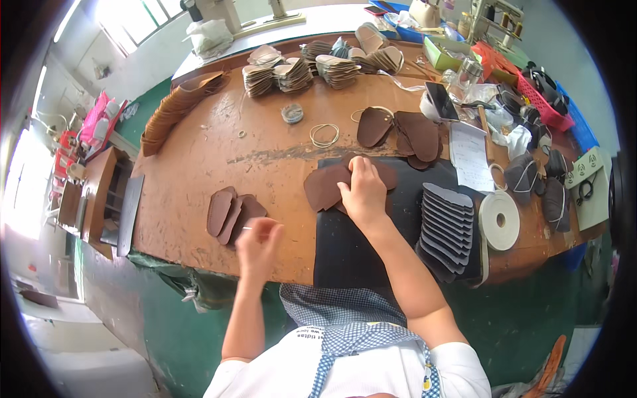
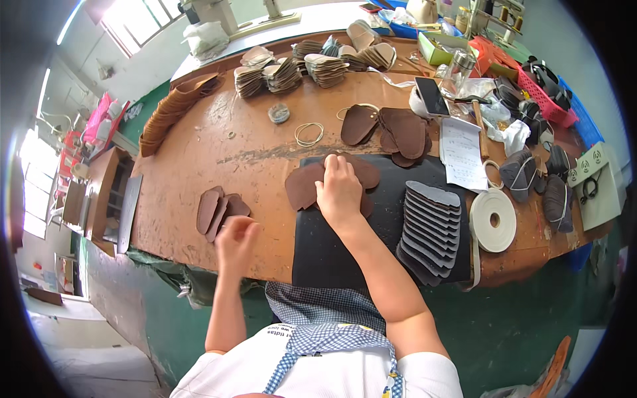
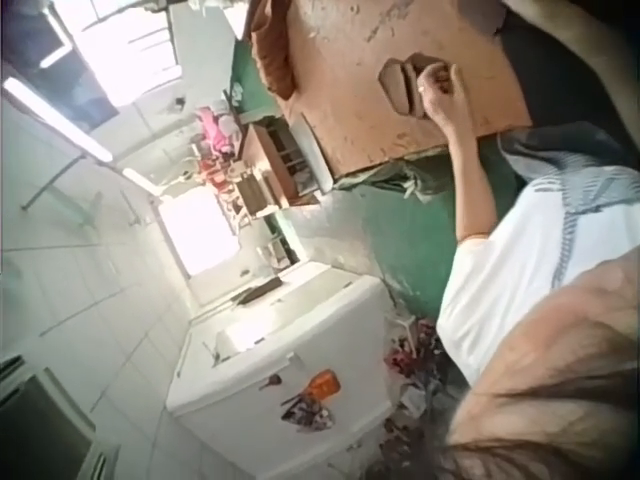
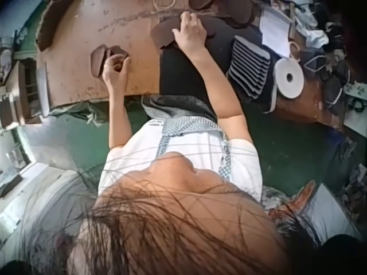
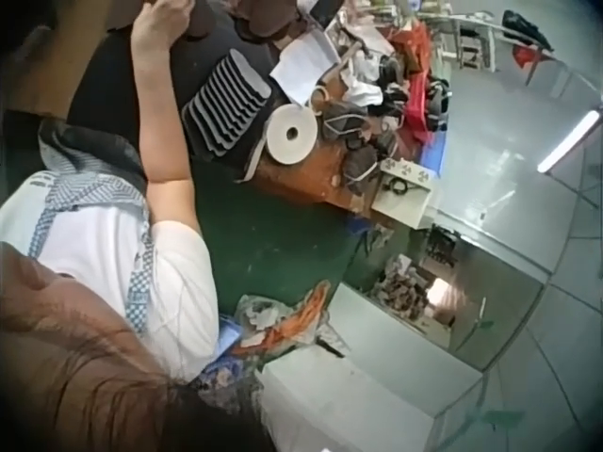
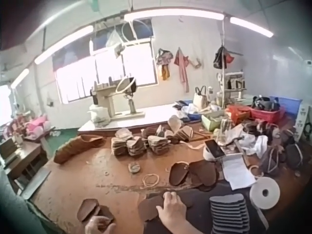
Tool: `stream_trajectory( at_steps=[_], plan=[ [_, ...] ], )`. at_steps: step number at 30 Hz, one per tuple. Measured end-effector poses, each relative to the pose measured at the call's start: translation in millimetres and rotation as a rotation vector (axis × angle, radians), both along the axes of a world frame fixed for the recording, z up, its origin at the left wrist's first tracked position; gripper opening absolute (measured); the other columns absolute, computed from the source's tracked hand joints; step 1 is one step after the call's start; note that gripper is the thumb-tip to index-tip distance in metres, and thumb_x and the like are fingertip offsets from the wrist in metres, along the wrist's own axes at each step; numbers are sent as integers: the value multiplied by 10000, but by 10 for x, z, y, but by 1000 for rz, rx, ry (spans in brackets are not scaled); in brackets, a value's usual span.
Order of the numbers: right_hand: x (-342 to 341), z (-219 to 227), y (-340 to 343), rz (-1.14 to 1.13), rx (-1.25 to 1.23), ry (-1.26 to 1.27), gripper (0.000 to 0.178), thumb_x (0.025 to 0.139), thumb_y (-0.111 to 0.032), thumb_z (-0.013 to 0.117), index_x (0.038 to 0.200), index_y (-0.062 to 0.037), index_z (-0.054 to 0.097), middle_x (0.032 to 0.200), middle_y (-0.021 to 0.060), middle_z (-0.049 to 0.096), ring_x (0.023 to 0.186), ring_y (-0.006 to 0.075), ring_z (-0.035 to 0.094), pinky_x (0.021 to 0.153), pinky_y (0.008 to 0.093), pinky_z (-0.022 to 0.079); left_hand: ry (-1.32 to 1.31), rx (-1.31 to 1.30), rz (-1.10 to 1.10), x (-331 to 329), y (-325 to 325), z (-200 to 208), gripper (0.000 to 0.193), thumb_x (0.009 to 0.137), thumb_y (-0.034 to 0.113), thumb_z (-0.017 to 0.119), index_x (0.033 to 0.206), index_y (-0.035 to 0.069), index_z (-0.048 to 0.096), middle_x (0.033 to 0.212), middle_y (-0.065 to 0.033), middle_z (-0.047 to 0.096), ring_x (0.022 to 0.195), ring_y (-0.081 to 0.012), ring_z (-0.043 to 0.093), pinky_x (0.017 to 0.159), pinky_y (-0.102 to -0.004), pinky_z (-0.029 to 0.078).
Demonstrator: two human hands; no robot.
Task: The worker is assembling various leather and foam components for shoes at a manufacturing workbench.
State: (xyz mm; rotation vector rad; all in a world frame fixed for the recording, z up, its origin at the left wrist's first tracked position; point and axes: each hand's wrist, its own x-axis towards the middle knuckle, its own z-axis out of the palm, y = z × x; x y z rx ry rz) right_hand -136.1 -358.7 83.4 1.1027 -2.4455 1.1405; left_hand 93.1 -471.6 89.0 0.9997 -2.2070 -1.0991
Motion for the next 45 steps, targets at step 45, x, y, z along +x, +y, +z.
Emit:
stream_trajectory(
  at_steps=[45],
  plan=[
    [767, 449, 926, 442, -321, -1069, 267, 907, 28, 635, 1172, 58, 637, 931, 71, 707, 765, 97, 668, 671, 241, 565, 210, -312, -494, -192, 676, 287, 138, 848, 1, 717, 966, -7, 645, 866, 3, 646, 807, -73, 630, 719, -234, 521]
  ],
)
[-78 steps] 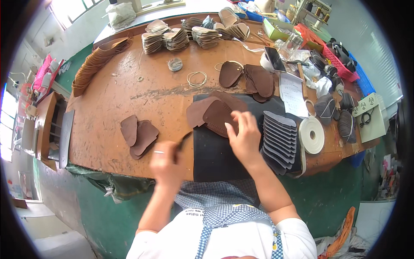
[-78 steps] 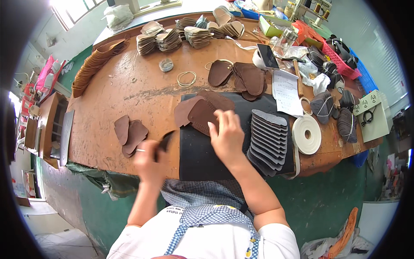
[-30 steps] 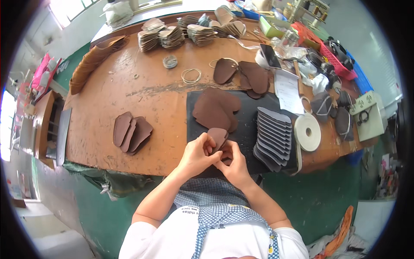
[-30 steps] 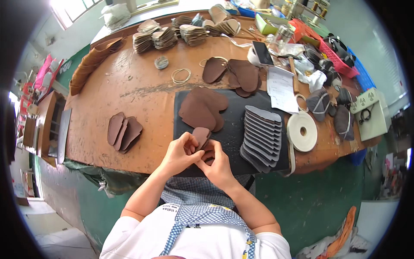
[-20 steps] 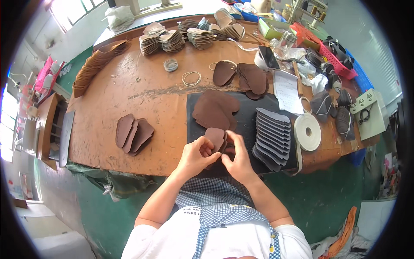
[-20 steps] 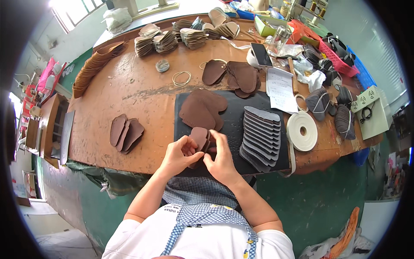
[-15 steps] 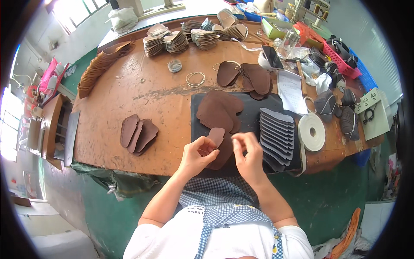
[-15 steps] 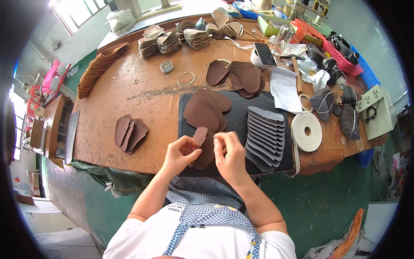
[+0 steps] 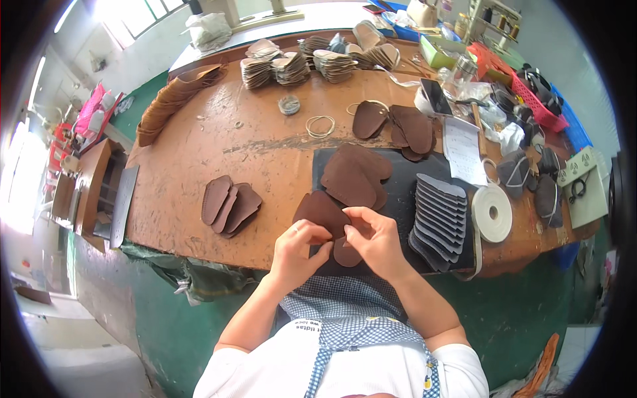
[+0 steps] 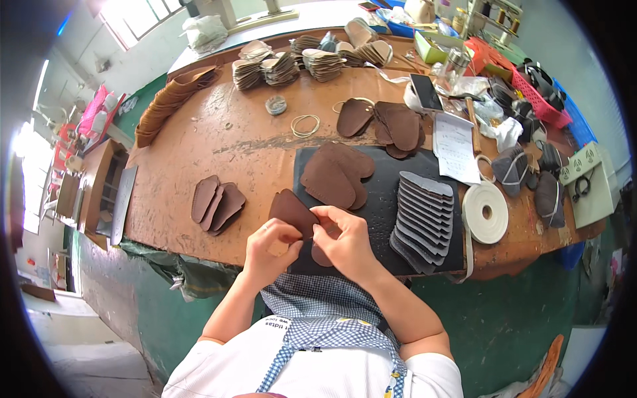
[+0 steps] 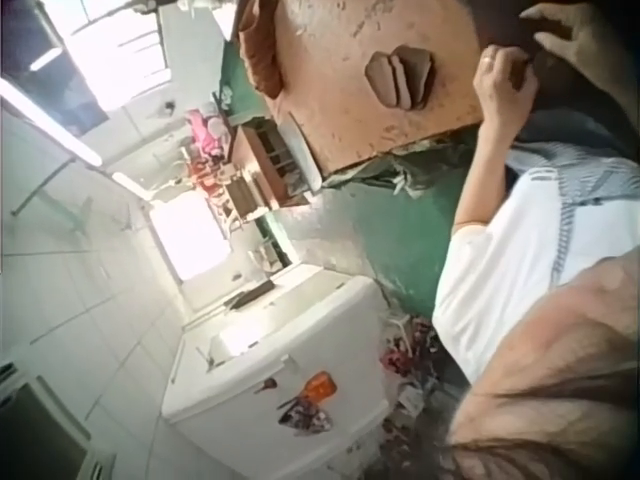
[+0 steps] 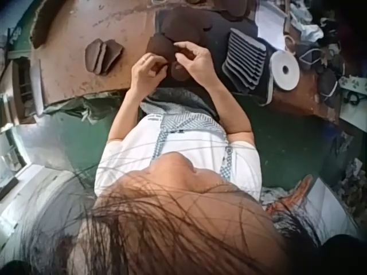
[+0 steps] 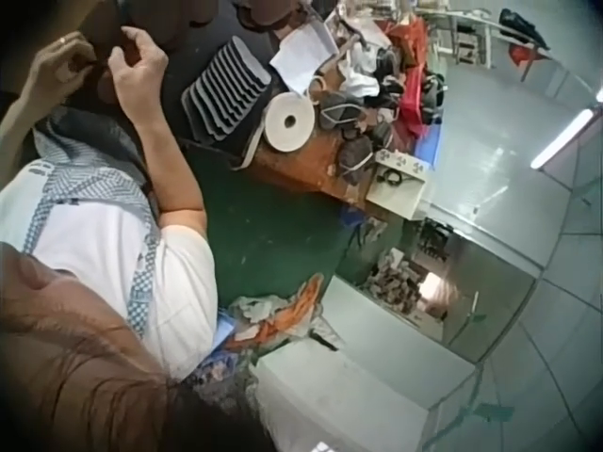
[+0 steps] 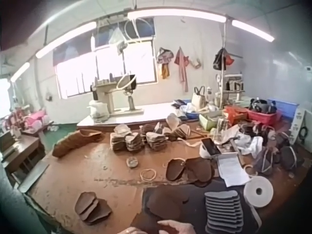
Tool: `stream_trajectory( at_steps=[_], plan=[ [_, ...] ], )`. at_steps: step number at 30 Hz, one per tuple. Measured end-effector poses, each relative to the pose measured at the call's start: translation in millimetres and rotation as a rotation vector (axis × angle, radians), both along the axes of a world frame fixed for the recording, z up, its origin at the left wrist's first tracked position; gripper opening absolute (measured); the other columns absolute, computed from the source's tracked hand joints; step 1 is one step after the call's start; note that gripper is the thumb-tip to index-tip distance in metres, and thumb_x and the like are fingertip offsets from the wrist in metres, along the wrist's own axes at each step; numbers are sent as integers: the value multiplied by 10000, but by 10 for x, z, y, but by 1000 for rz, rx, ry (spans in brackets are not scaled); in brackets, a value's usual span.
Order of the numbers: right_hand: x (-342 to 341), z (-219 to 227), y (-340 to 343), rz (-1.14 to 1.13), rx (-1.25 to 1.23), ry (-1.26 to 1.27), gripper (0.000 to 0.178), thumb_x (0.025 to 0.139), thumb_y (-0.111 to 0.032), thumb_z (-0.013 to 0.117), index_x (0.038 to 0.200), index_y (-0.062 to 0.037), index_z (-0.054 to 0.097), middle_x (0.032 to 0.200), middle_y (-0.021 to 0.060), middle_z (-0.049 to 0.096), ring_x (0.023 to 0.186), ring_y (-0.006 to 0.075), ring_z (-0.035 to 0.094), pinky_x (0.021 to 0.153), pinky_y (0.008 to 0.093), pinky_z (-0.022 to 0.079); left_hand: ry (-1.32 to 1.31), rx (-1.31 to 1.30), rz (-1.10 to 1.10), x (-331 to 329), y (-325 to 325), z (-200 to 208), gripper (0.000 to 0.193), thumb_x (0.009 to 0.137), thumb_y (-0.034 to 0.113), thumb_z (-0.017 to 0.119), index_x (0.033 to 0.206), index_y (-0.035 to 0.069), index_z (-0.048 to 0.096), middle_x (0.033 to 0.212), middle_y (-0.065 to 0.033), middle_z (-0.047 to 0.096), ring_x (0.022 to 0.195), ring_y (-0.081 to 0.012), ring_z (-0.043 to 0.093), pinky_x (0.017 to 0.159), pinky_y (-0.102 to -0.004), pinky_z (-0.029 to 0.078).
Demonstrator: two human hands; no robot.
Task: The worker is assembling various leather and foam components for shoes at a manufacturing workbench.
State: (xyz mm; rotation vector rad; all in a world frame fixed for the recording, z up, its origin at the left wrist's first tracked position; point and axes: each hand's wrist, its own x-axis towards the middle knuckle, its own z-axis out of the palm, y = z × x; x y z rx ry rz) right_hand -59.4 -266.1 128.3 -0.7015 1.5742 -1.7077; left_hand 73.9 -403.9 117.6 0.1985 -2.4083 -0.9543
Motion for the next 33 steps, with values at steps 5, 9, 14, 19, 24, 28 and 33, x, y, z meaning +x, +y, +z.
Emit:
stream_trajectory(
  at_steps=[5, 9, 14, 19, 24, 28, 33],
  plan=[
    [264, -186, -133, -162, -58, 768, 287, 842, 34, 666, 1129, 26, 669, 949, 132, 708, 800, 189, 714, 731, 287, 567, 16, 913, 164, -120, -44, -139, 184, 894, 98, 735, 968, -12, 606, 870, -21, 656, 811, -86, 647, 721, -245, 552],
    [304, -339, -149, -190, -73, 610, 238, 875, 12, 662, 1113, 27, 661, 974, 110, 723, 863, 176, 719, 797, 281, 568, -23, 1101, 161, -145, -51, -282, 175, 906, 102, 742, 952, -24, 629, 867, -53, 683, 795, -102, 673, 764, -254, 576],
    [196, -348, -151, -142, -37, 337, 173, 947, -110, 676, 1039, 36, 673, 926, 112, 741, 841, 168, 727, 757, 296, 587, -1, 1181, 133, -181, -74, -383, 173, 895, 89, 757, 986, -37, 682, 878, -57, 714, 785, -119, 687, 762, -250, 577],
    [166, -449, -187, -141, -77, 107, 161, 948, -116, 689, 1019, 29, 692, 896, 84, 746, 813, 121, 711, 745, 270, 584, 11, 1153, 131, -175, -79, -329, 159, 899, 90, 753, 966, -44, 702, 877, -60, 723, 788, -119, 687, 760, -244, 575],
    [160, -460, -236, -95, -44, 101, 99, 964, -71, 649, 985, 25, 666, 853, 49, 701, 787, 94, 670, 720, 256, 574, 11, 1126, 164, -105, -92, -354, 145, 890, 78, 754, 978, -29, 712, 865, -45, 716, 754, -110, 669, 713, -236, 557],
    [-180, -483, -153, -384, 21, 396, 88, 966, -20, 606, 881, -3, 592, 764, -9, 590, 688, 46, 555, 607, 224, 492, 287, 1239, 341, 155, -390, -283, 90, 884, 88, 750, 919, 17, 708, 761, 20, 652, 668, -49, 581, 627, -187, 462],
    [-316, -138, -48, -563, 69, 685, 39, 929, -41, 634, 925, -9, 612, 724, 18, 591, 610, 70, 532, 549, 249, 459, 367, 677, 678, 556, -615, 194, 26, 892, 50, 689, 867, 46, 691, 718, 24, 626, 600, -47, 558, 545, -200, 436]
  ],
)
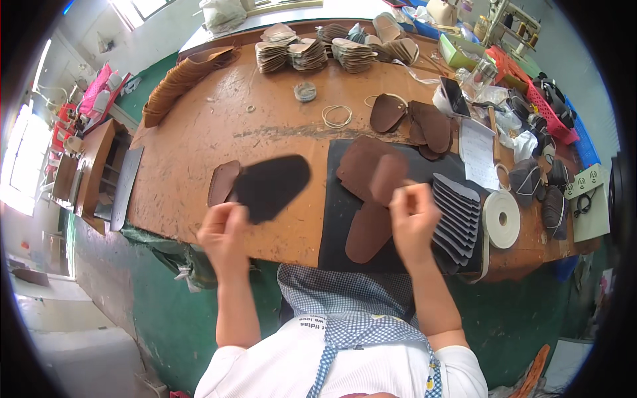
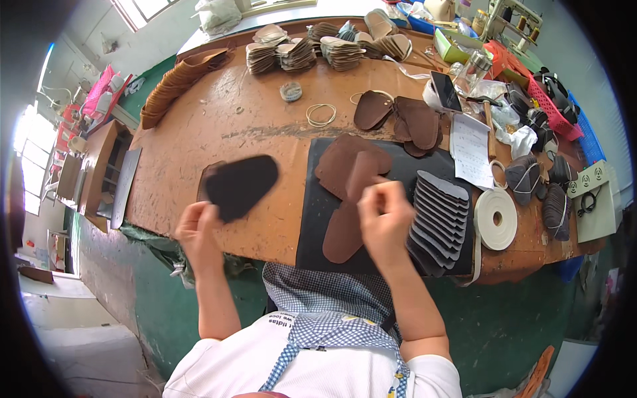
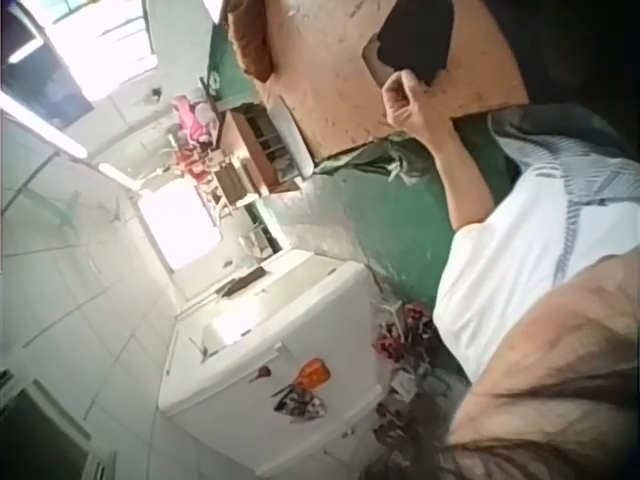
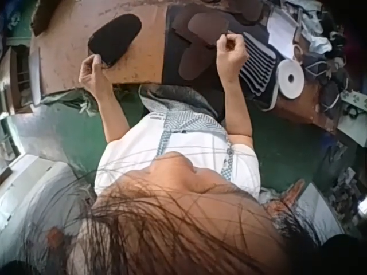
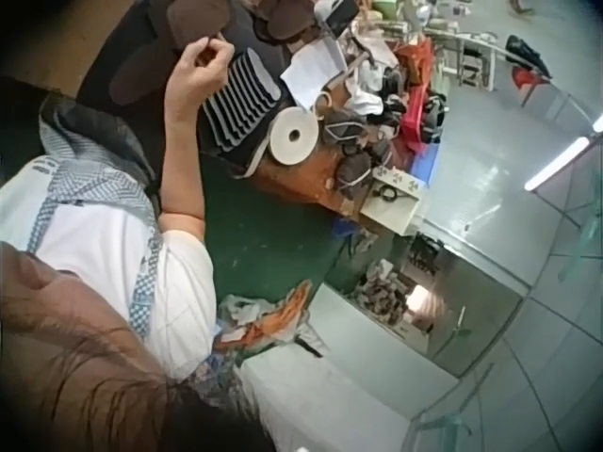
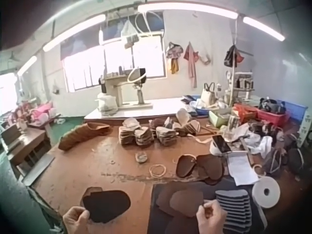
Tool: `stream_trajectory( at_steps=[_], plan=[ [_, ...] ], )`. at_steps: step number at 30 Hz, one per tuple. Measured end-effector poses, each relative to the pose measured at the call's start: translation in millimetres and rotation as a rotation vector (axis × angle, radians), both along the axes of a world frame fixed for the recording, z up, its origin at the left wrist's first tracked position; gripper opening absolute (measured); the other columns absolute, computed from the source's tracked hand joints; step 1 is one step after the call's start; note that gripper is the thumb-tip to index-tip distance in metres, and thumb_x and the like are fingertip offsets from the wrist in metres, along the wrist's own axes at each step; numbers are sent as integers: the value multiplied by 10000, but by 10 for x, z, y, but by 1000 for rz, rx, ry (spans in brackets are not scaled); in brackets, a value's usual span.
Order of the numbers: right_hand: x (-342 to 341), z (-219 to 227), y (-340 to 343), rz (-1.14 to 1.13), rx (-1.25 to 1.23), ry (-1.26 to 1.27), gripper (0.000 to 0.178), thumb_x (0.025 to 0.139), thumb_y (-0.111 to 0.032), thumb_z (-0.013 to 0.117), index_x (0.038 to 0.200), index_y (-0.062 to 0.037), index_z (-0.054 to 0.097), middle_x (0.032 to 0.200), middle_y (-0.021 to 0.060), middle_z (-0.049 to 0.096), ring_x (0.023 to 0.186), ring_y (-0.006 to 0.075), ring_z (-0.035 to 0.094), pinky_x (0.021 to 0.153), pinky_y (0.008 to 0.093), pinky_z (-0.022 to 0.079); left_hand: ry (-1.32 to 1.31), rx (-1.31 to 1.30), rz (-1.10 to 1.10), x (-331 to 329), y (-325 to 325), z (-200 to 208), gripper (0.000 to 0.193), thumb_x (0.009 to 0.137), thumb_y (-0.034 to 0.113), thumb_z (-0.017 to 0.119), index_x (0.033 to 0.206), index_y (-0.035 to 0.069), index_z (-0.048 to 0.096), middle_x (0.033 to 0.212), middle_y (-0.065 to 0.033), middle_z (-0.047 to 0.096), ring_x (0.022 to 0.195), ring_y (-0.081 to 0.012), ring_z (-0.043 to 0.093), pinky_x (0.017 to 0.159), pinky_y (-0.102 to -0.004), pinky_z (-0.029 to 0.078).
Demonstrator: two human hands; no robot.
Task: The worker is assembling various leather and foam components for shoes at a manufacturing workbench.
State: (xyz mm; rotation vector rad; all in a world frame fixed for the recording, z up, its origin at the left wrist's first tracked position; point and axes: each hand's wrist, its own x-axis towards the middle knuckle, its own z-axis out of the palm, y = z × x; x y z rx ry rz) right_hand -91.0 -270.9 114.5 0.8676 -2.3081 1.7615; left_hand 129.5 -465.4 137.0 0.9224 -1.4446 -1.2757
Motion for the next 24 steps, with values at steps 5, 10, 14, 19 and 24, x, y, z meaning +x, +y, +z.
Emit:
stream_trajectory(
  at_steps=[5, 10, 14, 19, 24],
  plan=[
    [705, -58, -363, 403, -84, 32, 134, 910, 2, 670, 1037, 19, 632, 975, 159, 731, 815, 184, 727, 747, 279, 571, -271, -442, -212, -570, 692, -178, 30, 864, 0, 704, 852, -1, 677, 761, 3, 663, 703, -63, 638, 612, -223, 523],
    [719, -7, -310, 493, -145, -439, 227, 968, 2, 581, 1187, 51, 616, 980, 111, 740, 865, 113, 698, 770, 261, 564, -65, 211, -436, -458, 617, -223, 78, 893, 23, 725, 925, -43, 699, 834, -43, 707, 723, -87, 668, 658, -215, 553],
    [670, -53, -255, 512, 19, -285, 219, 962, -35, 581, 1155, 55, 633, 961, 166, 745, 882, 189, 740, 759, 283, 579, -54, 335, -496, -457, 517, -265, 137, 895, 47, 742, 985, -52, 711, 859, -58, 717, 730, -95, 672, 678, -218, 560],
    [684, -139, -361, 522, -50, -330, 195, 940, -10, 605, 1119, 55, 647, 915, 109, 739, 813, 128, 703, 719, 255, 554, -42, 362, -469, -435, 528, -348, 93, 901, 33, 723, 961, -35, 700, 836, -37, 697, 722, -82, 653, 671, -208, 541],
    [147, -73, -246, 122, 74, -197, 164, 909, -10, 634, 1059, 48, 662, 821, 51, 708, 743, 80, 651, 637, 249, 523, 171, 401, -171, -23, 75, -332, 73, 897, 120, 713, 864, 88, 657, 732, 65, 545, 625, -10, 484, 558, -164, 370]
  ],
)
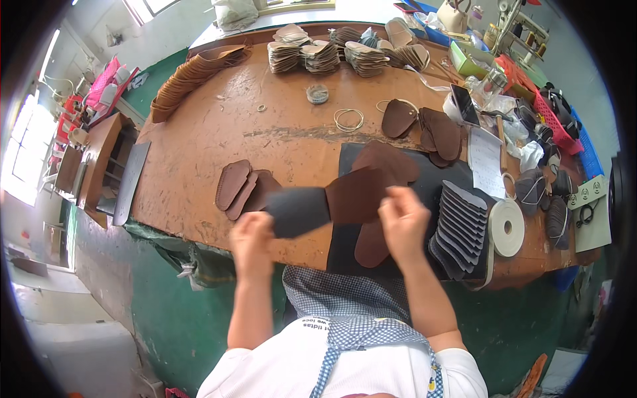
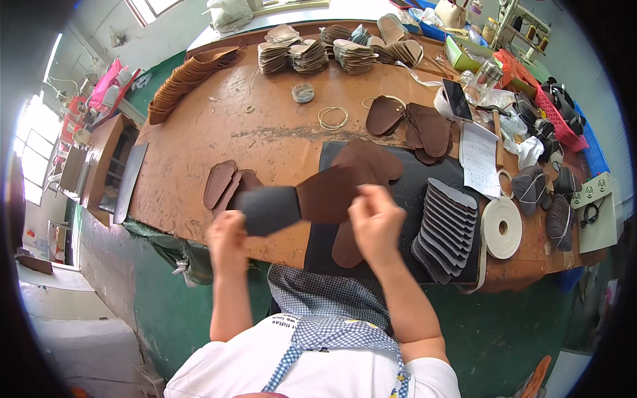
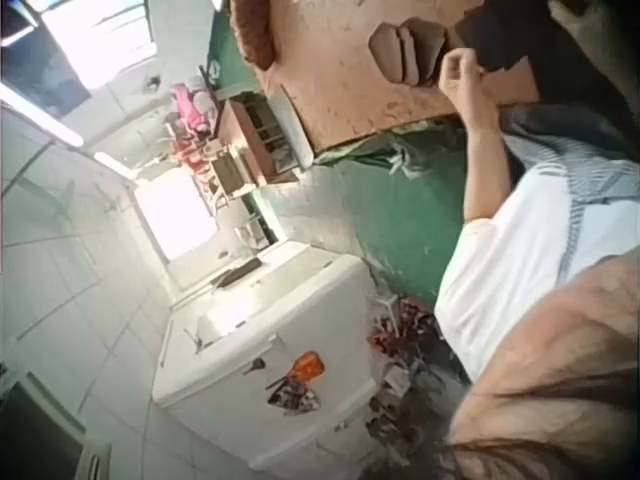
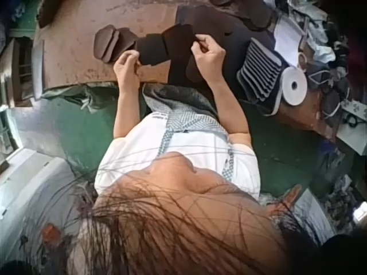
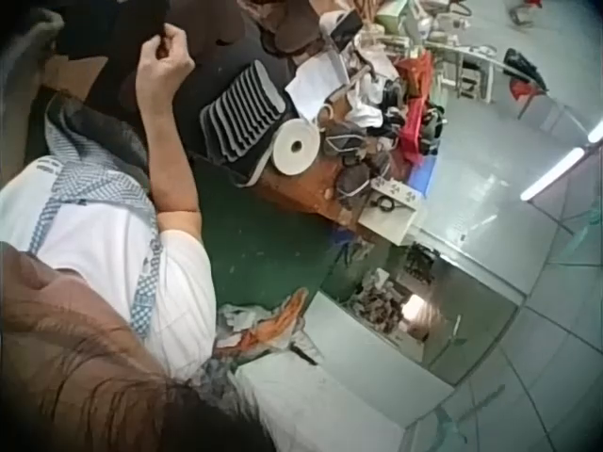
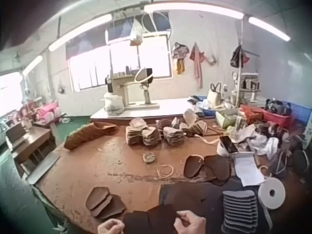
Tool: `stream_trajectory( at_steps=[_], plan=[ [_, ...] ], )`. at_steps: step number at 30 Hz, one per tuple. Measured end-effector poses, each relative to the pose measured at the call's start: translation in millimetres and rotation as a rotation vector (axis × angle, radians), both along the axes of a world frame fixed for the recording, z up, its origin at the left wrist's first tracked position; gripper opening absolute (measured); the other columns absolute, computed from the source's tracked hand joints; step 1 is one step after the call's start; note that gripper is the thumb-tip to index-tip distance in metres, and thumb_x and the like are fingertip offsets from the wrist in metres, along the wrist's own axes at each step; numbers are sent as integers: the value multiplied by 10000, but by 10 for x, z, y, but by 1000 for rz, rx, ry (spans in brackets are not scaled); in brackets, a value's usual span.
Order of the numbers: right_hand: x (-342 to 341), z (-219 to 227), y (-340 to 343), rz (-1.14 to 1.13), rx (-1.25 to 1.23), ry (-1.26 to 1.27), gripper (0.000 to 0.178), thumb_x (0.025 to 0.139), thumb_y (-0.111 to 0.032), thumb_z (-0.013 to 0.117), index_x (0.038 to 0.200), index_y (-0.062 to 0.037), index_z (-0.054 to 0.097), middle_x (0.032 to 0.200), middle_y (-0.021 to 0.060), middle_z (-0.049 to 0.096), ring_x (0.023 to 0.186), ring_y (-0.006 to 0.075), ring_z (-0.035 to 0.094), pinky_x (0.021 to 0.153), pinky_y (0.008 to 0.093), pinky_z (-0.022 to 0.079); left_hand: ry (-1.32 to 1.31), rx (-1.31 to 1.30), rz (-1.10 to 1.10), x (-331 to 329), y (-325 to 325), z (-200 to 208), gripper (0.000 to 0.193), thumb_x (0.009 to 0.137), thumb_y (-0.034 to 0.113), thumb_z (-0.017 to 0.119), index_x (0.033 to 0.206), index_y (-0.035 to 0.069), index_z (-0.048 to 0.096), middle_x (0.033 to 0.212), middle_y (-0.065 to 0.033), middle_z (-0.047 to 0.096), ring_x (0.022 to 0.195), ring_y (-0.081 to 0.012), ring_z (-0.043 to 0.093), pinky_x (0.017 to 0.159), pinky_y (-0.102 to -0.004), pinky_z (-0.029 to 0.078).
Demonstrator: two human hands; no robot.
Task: The worker is assembling various leather and foam components for shoes at a manufacturing workbench.
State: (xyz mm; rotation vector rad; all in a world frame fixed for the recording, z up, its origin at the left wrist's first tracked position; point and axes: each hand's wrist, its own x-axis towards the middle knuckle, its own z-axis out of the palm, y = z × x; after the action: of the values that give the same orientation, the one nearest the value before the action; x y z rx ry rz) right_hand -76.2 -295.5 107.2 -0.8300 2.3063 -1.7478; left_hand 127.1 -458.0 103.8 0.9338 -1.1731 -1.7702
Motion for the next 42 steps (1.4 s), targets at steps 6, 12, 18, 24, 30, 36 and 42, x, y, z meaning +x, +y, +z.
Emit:
stream_trajectory(
  at_steps=[6, 12, 18, 24, 30, 36, 42],
  plan=[
    [48, 171, 69, -39, 54, 458, 166, 883, -37, 648, 1045, 2, 653, 718, 128, 666, 571, 217, 654, 535, 327, 509, -351, -658, 208, 209, -15, 329, 59, 849, -8, 640, 826, 36, 607, 762, 9, 573, 650, -63, 504, 582, -241, 428],
    [445, 36, -82, 478, -264, -633, 205, 974, 40, 533, 1168, 76, 589, 1036, 111, 703, 934, 135, 686, 829, 269, 570, -367, -1043, -496, -300, 548, 109, 741, 657, 138, 890, 1283, 85, 498, 1431, -217, 422, 1267, -441, 479, 1058, -479, 442],
    [157, 160, 177, 290, 176, -68, 208, 894, -119, 738, 1052, 4, 683, 959, 84, 720, 777, 139, 694, 730, 268, 548, -277, -1234, 30, -84, -39, -224, 392, 806, -150, 547, 1163, -17, 639, 1221, -235, 659, 1143, -384, 649, 929, -441, 557],
    [-125, -149, 530, 23, 627, 308, 410, 729, -210, 852, 991, -27, 596, 999, 117, 572, 998, 302, 562, 871, 419, 488, -864, -1175, 122, -127, -651, -386, 530, 859, -74, 598, 1367, 14, 477, 1353, -217, 563, 1286, -413, 502, 1071, -478, 413],
    [83, -162, 453, 98, 154, 90, 254, 855, -13, 732, 943, -2, 494, 855, 106, 722, 586, 149, 645, 527, 266, 482, -488, -745, -389, -448, 435, -54, 85, 908, 75, 686, 923, 17, 627, 825, -57, 662, 659, -133, 596, 590, -266, 487],
    [392, -6, 312, 229, -86, 387, 263, 788, 36, 724, 978, -25, 552, 1118, 164, 718, 799, 268, 724, 671, 318, 581, -64, -271, -522, -794, 651, 64, 161, 938, 94, 693, 1019, -3, 592, 878, -15, 652, 706, -57, 588, 616, -192, 481],
    [439, 107, 266, 273, -226, -34, 342, 878, 12, 631, 1216, 21, 577, 1173, 200, 698, 1047, 275, 710, 858, 326, 575, 53, 13, -506, -741, 543, 107, 134, 896, 43, 738, 993, -28, 678, 887, -69, 721, 757, -113, 690, 722, -240, 575]
  ],
)
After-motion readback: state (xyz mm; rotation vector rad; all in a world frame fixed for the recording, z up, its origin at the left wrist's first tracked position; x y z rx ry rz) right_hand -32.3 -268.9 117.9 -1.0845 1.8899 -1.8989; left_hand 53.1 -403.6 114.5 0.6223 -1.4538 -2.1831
